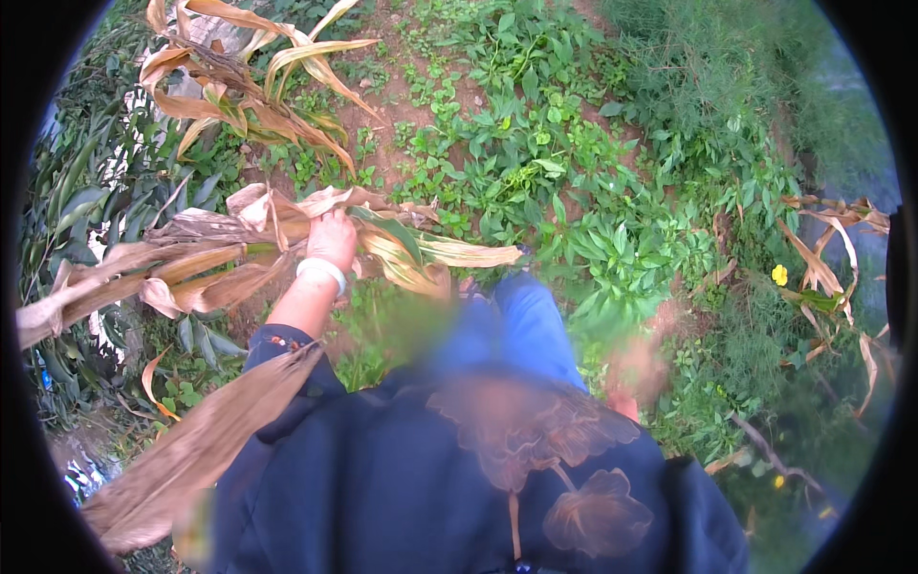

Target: The person harvests peppers by hand, pulling individual peppers from the plants and carrying them in one hand.

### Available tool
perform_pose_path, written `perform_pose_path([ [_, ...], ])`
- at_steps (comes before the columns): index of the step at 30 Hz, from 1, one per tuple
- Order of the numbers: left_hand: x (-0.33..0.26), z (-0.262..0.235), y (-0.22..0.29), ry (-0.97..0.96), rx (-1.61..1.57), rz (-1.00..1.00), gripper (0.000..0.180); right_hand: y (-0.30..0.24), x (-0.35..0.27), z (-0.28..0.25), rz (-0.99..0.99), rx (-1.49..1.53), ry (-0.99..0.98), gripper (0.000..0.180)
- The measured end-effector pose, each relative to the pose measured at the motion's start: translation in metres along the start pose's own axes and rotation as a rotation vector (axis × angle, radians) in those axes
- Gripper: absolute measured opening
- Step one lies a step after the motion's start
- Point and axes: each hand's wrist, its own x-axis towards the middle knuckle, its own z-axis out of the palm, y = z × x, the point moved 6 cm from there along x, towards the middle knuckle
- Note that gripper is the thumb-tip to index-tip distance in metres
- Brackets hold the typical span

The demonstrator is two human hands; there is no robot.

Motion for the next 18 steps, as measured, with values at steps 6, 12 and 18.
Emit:
perform_pose_path([
  [6,0.025,-0.006,0.011,-0.049,-0.106,0.002,0.040,-0.024,0.023,-0.041,-0.277,-0.164,-0.039,0.020],
  [12,0.028,0.000,0.000,-0.063,-0.140,-0.010,0.034,-0.067,0.041,-0.035,-0.388,-0.322,-0.110,0.023],
  [18,0.028,0.031,-0.014,-0.120,-0.149,-0.049,0.039,-0.080,0.058,-0.076,0.085,0.194,-0.071,0.025],
])
